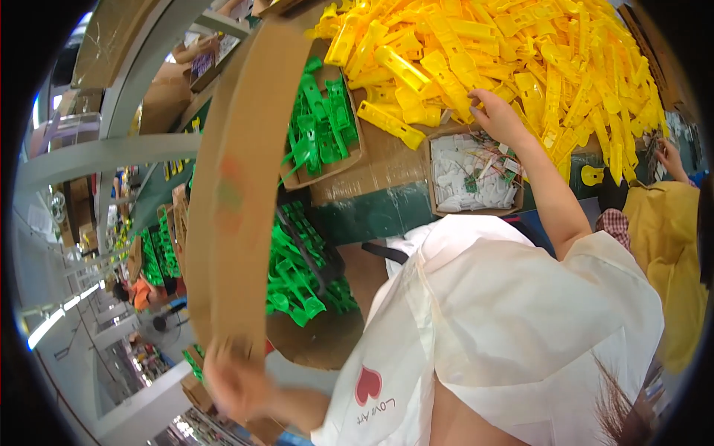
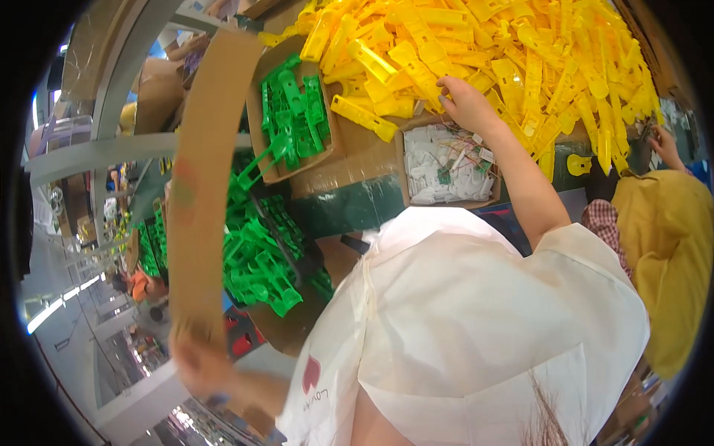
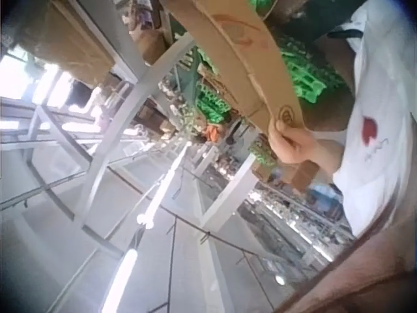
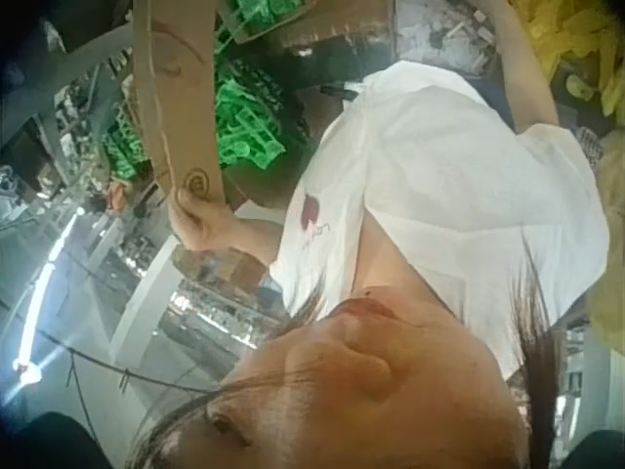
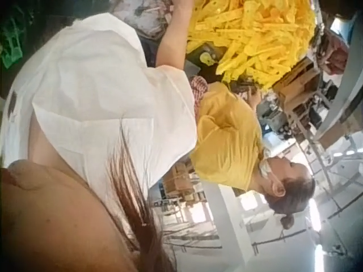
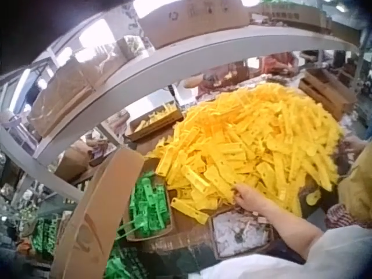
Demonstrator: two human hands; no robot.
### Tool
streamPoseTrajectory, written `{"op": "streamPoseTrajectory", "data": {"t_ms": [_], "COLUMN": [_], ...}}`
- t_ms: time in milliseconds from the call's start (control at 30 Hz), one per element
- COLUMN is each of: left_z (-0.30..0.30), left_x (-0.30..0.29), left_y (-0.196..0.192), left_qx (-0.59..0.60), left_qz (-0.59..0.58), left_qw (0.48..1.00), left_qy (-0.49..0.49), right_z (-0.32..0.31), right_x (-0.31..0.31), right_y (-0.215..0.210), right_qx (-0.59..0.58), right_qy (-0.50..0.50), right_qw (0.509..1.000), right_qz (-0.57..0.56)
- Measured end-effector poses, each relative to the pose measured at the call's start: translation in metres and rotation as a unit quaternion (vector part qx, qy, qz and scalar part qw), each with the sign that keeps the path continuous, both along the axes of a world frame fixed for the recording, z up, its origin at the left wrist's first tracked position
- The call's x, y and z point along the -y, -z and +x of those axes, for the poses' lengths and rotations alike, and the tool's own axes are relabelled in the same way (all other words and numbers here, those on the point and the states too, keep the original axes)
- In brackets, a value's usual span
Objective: Assembling electronic components by inserting small green PCBs and metal contacts into yellow plastic housings.
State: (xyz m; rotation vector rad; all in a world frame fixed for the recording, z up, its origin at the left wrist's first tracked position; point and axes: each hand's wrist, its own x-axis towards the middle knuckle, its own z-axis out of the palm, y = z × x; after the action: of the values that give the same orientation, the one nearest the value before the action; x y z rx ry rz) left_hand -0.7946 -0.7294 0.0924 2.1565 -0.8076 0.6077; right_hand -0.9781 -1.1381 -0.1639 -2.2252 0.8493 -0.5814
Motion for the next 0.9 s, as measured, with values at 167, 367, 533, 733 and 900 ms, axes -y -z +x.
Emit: {"op": "streamPoseTrajectory", "data": {"t_ms": [167,367,533,733,900], "left_z": [0.008,0.010,0.000,-0.021,-0.003], "left_x": [0.139,0.194,0.133,-0.056,0.049], "left_y": [0.163,0.238,0.176,0.257,0.238], "left_qx": [0.139,0.064,0.123,0.069,0.105], "left_qz": [0.152,0.161,0.052,0.071,0.041], "left_qw": [0.971,0.982,0.988,0.824,0.960], "left_qy": [0.123,0.074,-0.077,-0.557,-0.256], "right_z": [-0.007,-0.010,-0.034,0.023,0.139], "right_x": [-0.022,-0.031,-0.023,-0.053,-0.080], "right_y": [0.014,0.003,0.030,-0.014,-0.045], "right_qx": [0.015,0.035,0.056,0.032,-0.091], "right_qy": [-0.031,-0.082,-0.060,-0.077,-0.065], "right_qw": [0.991,0.982,0.979,0.895,0.897], "right_qz": [0.128,0.168,0.186,0.439,0.427]}}
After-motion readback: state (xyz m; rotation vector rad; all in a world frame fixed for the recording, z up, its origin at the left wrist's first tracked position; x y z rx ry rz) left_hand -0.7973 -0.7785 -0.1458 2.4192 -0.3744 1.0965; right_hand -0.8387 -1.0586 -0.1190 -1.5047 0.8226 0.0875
